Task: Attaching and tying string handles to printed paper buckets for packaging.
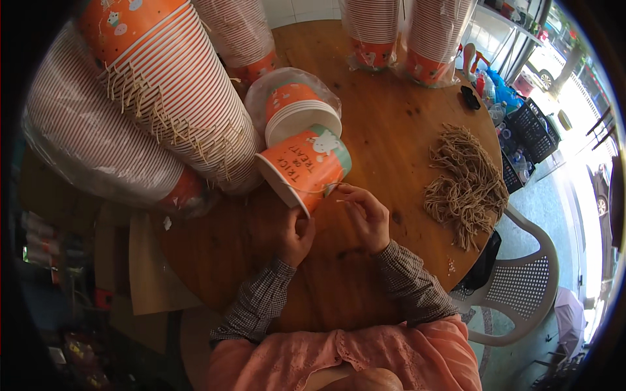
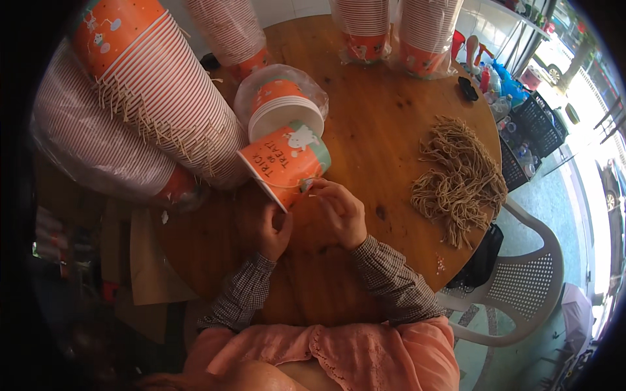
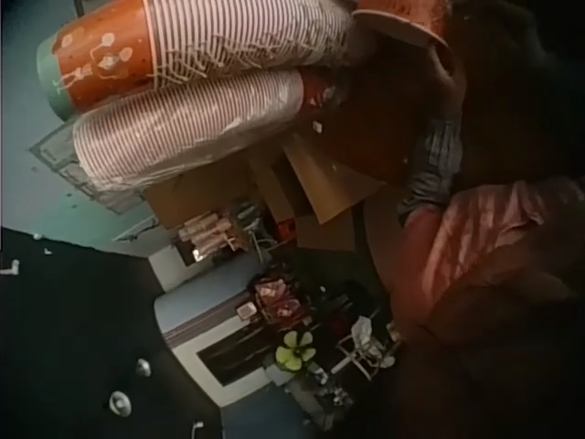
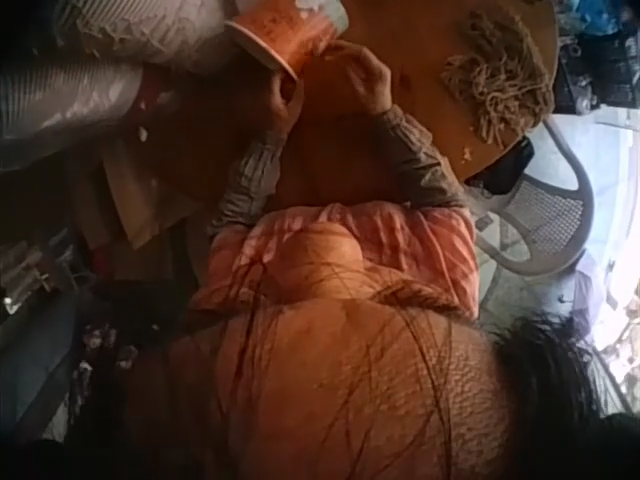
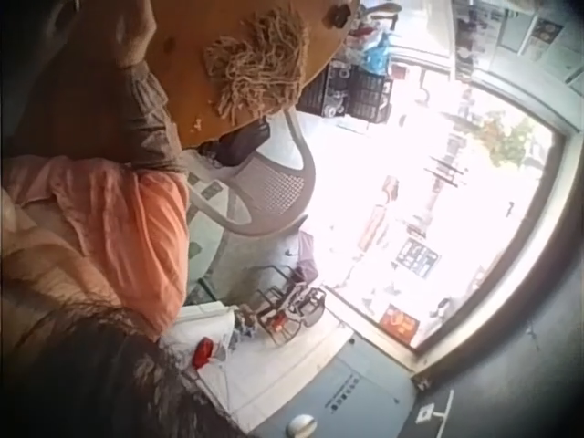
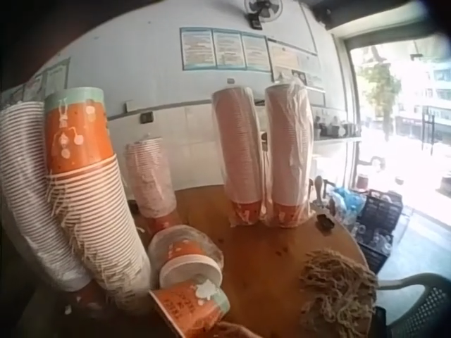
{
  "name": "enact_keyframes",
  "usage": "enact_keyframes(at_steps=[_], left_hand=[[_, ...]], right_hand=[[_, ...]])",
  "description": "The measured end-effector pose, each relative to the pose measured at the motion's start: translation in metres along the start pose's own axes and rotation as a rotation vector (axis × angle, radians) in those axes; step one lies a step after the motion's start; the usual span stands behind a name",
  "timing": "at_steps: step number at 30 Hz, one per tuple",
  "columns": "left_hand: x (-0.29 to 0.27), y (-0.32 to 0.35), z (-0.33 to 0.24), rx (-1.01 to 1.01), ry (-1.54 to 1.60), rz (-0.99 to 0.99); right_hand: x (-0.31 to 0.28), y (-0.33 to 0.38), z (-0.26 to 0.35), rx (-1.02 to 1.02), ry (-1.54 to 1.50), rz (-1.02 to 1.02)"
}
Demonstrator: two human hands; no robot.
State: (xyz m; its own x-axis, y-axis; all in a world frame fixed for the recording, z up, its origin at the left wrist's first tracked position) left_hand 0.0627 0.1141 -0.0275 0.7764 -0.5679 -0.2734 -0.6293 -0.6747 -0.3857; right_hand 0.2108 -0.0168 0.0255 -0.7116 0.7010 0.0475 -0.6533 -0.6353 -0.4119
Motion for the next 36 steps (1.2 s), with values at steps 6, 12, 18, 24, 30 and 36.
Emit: enact_keyframes(at_steps=[6, 12, 18, 24, 30, 36], left_hand=[[0.018, -0.009, -0.031, 0.168, -0.29, 0.168], [0.025, -0.013, -0.045, 0.304, -0.329, 0.063], [0.033, -0.008, -0.031, 0.209, -0.291, 0.125], [0.045, -0.002, -0.02, 0.291, -0.472, 0.319], [0.038, -0.001, -0.027, 0.299, -0.375, 0.214], [0.008, -0.007, -0.034, 0.226, -0.101, -0.015]], right_hand=[[0.007, 0.004, 0.015, -0.154, 0.248, 0.062], [0.012, 0.008, 0.012, -0.158, 0.259, 0.105], [0.013, 0.008, 0.023, -0.156, 0.311, 0.151], [-0.026, -0.007, 0.012, 0.23, -0.16, 0.363], [-0.165, -0.028, -0.024, 0.011, -0.737, -0.518], [-0.105, -0.022, -0.023, 0.049, -0.485, -0.374]])
Point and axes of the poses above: each hand's wrist, its own y-axis away from the middle knuckle, its own x-axis out of the palm, z = x × y, the point moved 8 cm from there along -y, towards the middle knuckle, and after that the axes turned 3 degrees about y, right-handed, at the moved point
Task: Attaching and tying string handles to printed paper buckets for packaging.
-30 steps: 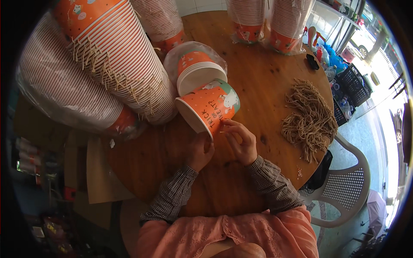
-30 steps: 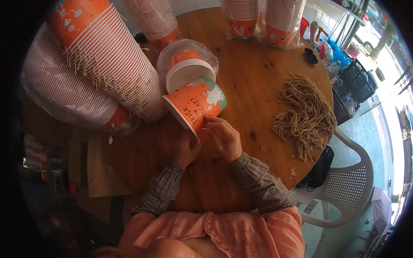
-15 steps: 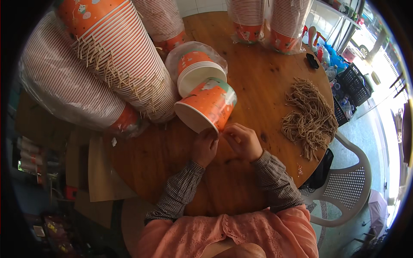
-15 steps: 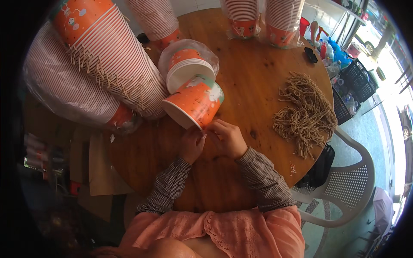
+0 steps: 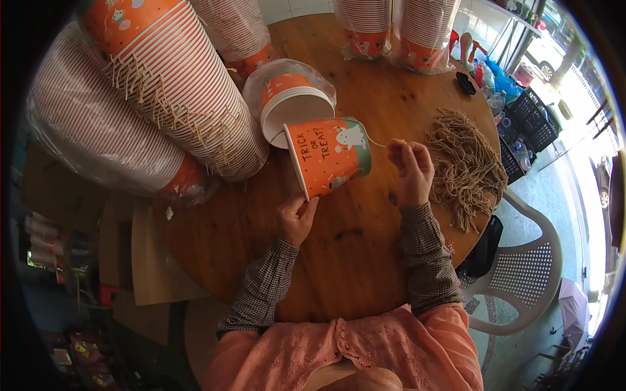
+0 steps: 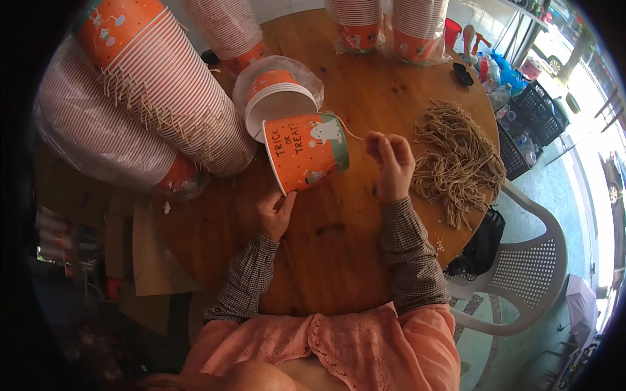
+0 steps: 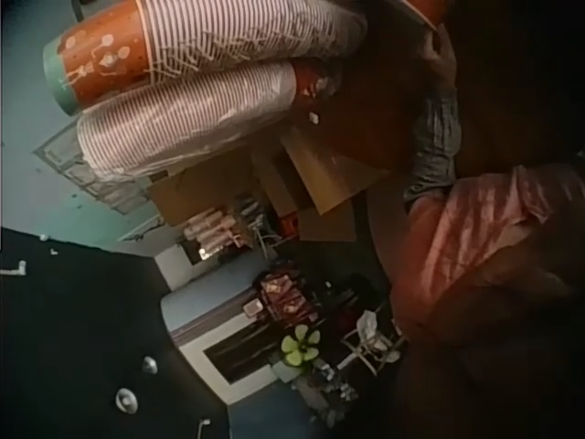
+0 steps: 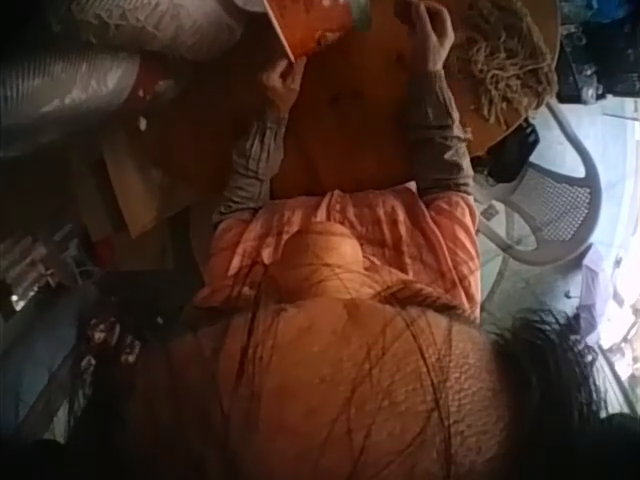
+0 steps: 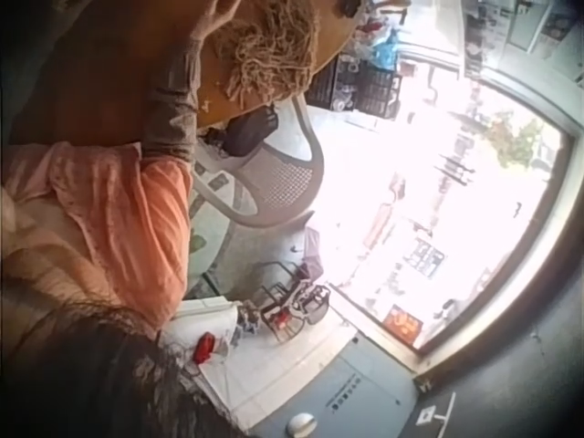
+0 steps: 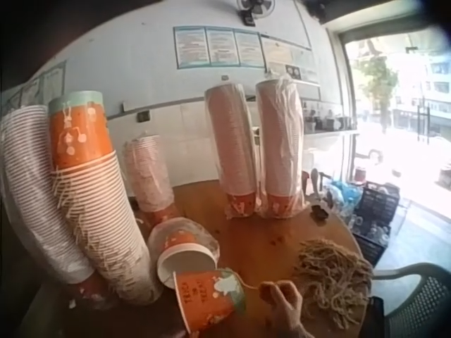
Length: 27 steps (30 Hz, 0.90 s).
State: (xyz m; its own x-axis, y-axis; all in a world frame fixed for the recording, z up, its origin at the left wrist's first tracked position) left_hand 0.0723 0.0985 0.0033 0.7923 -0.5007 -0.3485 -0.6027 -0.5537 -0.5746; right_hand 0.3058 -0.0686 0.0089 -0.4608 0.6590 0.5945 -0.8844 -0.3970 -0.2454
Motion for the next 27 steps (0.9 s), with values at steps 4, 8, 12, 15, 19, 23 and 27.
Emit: enact_keyframes(at_steps=[4, 8, 12, 15, 19, 23, 27], left_hand=[[-0.006, 0.01, 0.025, -0.215, 0.106, -0.025], [-0.01, 0.009, -0.002, -0.121, 0.119, -0.077], [0.006, 0.001, -0.021, 0.119, 0.006, 0.084], [0.014, 0.004, -0.01, 0.021, -0.138, 0.218], [0.008, 0.006, -0.011, 0.041, -0.039, 0.15], [-0.005, 0.004, -0.014, -0.099, 0.117, 0.042], [-0.002, 0.005, -0.011, -0.133, 0.231, 0.017]], right_hand=[[0.072, 0.049, 0.015, -0.14, 0.386, 0.318], [0.112, 0.079, 0.02, -0.441, 0.845, 0.571], [0.105, 0.073, 0.007, -0.405, 0.834, 0.492], [0.09, 0.063, -0.003, -0.259, 0.748, 0.398], [0.092, 0.065, -0.004, -0.242, 0.754, 0.406], [0.108, 0.076, 0.007, -0.393, 0.853, 0.471], [0.113, 0.085, 0.008, -0.456, 0.938, 0.475]])
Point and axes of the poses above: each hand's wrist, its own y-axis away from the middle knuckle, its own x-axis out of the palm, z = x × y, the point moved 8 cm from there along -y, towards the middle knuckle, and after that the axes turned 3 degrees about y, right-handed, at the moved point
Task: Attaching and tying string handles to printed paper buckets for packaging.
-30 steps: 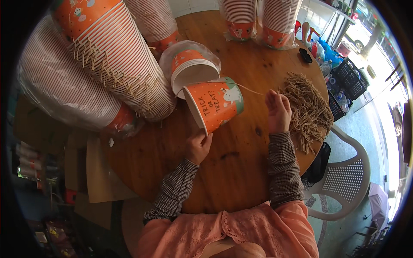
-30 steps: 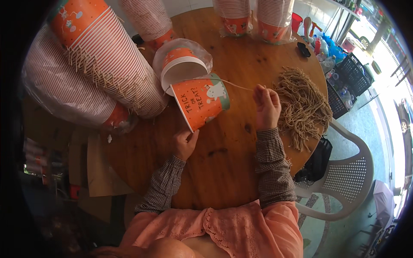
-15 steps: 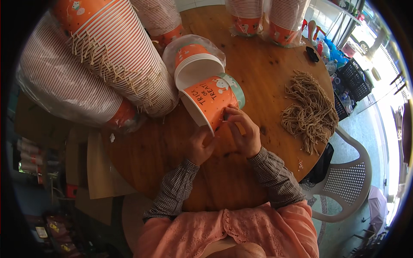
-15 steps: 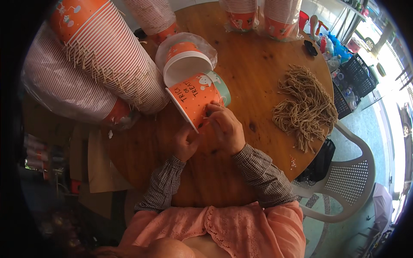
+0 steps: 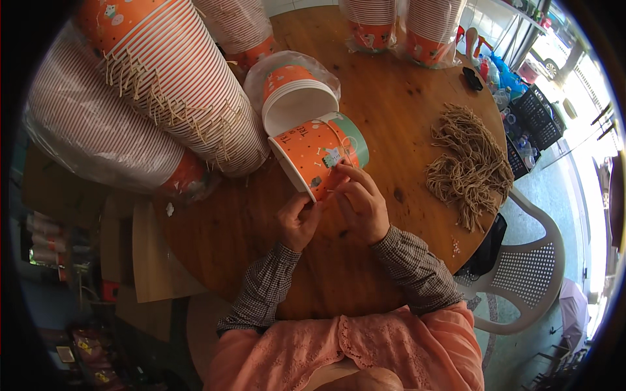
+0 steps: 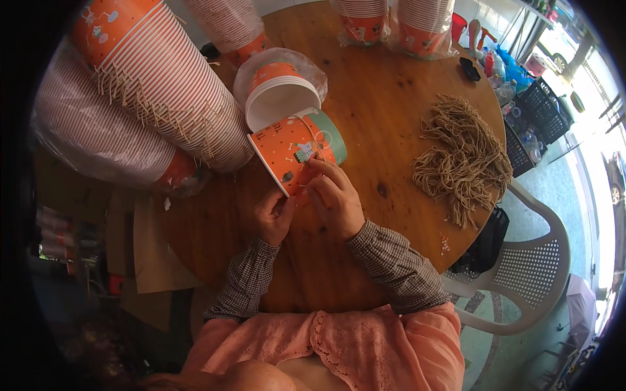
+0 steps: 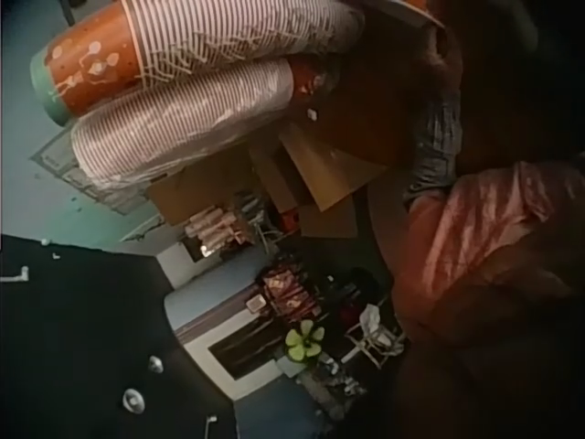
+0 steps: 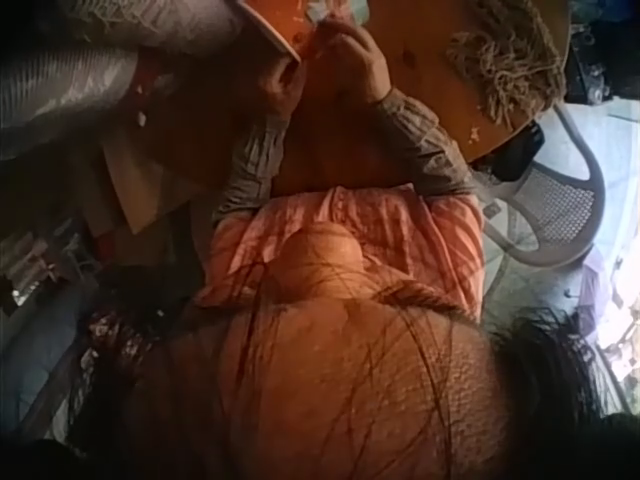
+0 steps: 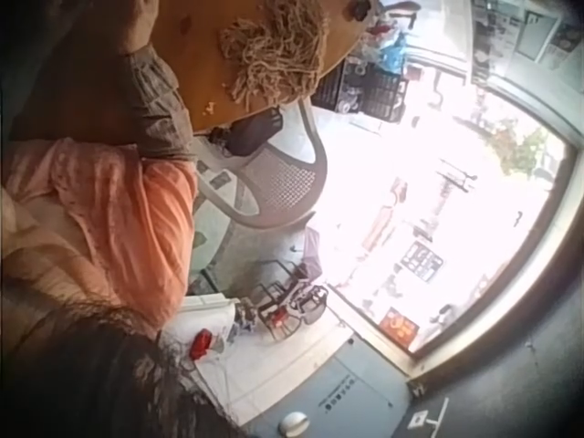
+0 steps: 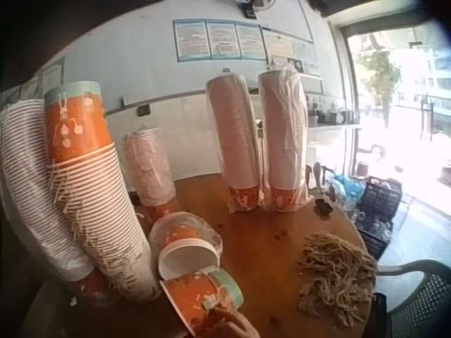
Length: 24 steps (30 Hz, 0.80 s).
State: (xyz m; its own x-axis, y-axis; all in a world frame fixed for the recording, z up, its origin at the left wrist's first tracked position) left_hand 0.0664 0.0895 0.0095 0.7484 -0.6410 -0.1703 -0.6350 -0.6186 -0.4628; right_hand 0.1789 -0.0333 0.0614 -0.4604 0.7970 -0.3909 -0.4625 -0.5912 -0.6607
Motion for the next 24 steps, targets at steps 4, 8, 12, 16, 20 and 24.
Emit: enact_keyframes(at_steps=[4, 8, 12, 16, 20, 24], left_hand=[[0.002, 0.0, -0.001, 0.016, -0.048, 0.026], [0.0, 0.001, 0.0, 0.005, -0.031, 0.018], [0.005, 0.002, -0.001, -0.009, -0.009, 0.048], [0.011, 0.005, 0.001, -0.01, 0.0, 0.083], [0.009, 0.006, 0.003, 0.011, 0.048, 0.043], [0.011, 0.005, -0.003, 0.035, 0.026, 0.075]], right_hand=[[0.0, 0.0, -0.002, 0.016, -0.006, -0.016], [-0.001, -0.001, 0.003, -0.009, 0.022, -0.011], [-0.002, -0.002, 0.01, -0.077, 0.035, -0.03], [-0.002, -0.001, 0.013, -0.079, 0.046, -0.019], [-0.002, -0.003, 0.016, -0.115, 0.078, -0.025], [-0.002, -0.003, 0.016, -0.147, 0.107, -0.015]])
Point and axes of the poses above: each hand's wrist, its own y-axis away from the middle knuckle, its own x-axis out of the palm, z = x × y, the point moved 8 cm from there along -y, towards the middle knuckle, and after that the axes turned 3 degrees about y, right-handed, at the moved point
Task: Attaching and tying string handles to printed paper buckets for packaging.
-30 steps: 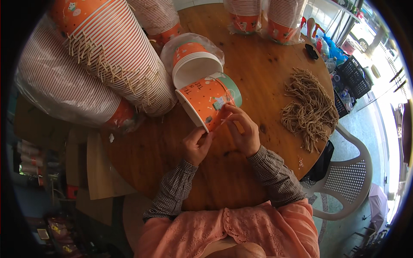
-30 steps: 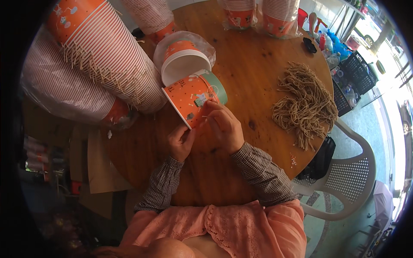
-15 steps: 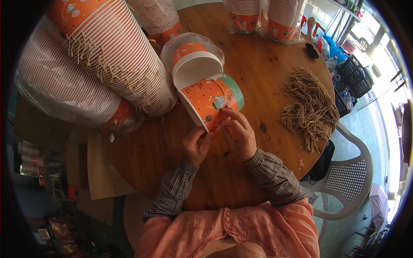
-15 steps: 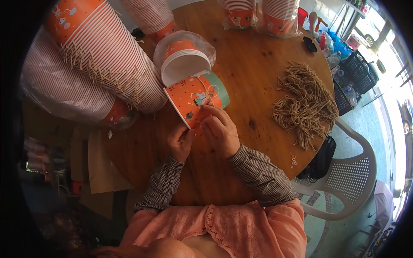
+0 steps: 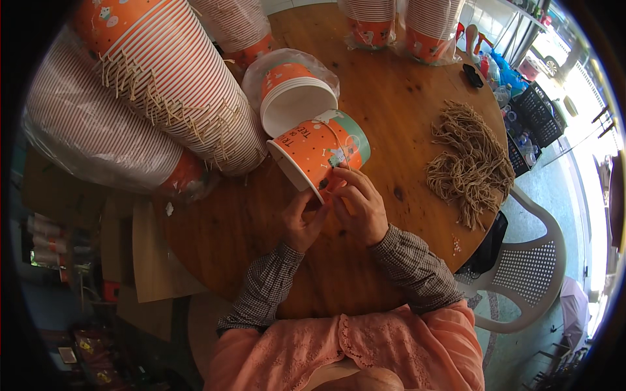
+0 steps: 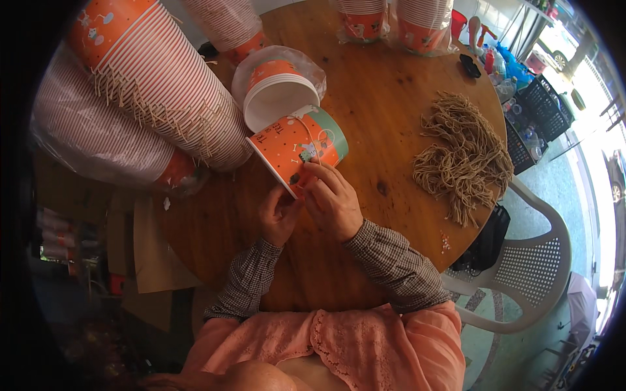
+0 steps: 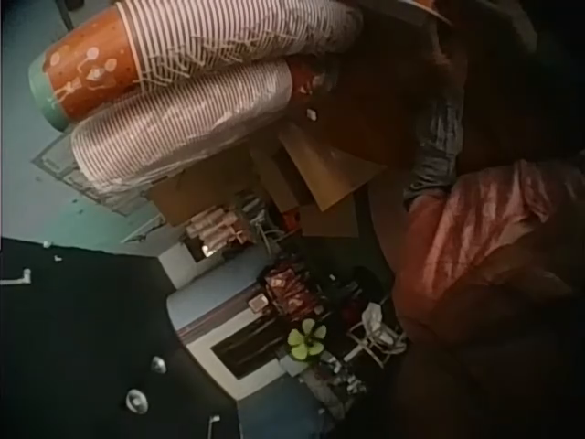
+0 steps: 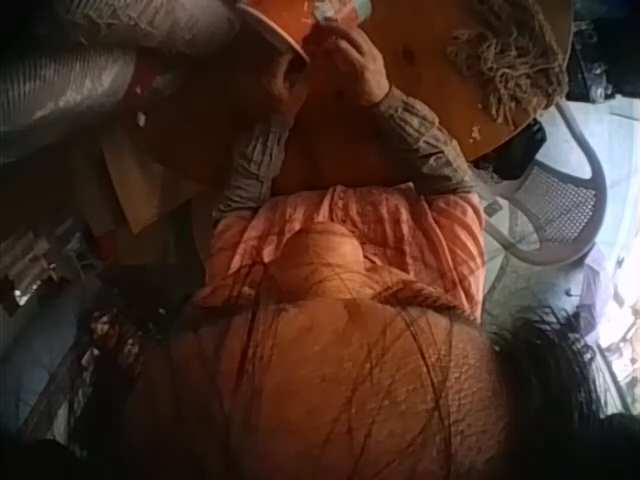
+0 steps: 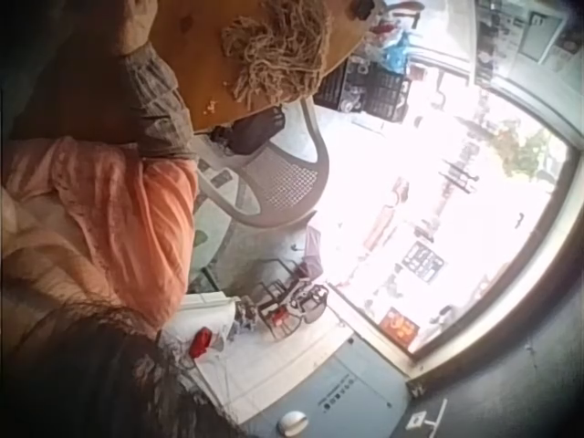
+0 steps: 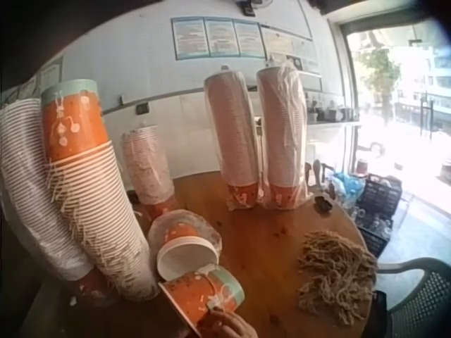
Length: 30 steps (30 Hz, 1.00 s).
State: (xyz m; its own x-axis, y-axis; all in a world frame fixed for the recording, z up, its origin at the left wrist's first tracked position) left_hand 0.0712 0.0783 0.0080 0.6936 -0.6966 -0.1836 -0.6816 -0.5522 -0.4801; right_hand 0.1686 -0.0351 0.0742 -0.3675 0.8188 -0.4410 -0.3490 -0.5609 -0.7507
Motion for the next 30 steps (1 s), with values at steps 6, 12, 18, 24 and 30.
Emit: enact_keyframes(at_steps=[6, 12, 18, 24, 30], left_hand=[[0.0, 0.0, 0.001, 0.024, 0.045, -0.013], [-0.002, 0.0, 0.006, -0.022, 0.021, -0.008], [0.002, -0.003, -0.003, 0.031, -0.012, 0.026], [0.004, -0.002, -0.002, 0.013, -0.02, 0.059], [0.004, -0.003, -0.005, 0.032, -0.041, 0.04]], right_hand=[[0.004, 0.003, 0.0, -0.032, 0.014, 0.021], [0.005, 0.004, -0.003, -0.031, 0.023, 0.04], [0.005, 0.005, -0.004, -0.023, 0.049, 0.03], [0.005, 0.005, -0.003, -0.028, 0.069, 0.02], [0.005, 0.005, -0.003, -0.034, 0.063, 0.068]])
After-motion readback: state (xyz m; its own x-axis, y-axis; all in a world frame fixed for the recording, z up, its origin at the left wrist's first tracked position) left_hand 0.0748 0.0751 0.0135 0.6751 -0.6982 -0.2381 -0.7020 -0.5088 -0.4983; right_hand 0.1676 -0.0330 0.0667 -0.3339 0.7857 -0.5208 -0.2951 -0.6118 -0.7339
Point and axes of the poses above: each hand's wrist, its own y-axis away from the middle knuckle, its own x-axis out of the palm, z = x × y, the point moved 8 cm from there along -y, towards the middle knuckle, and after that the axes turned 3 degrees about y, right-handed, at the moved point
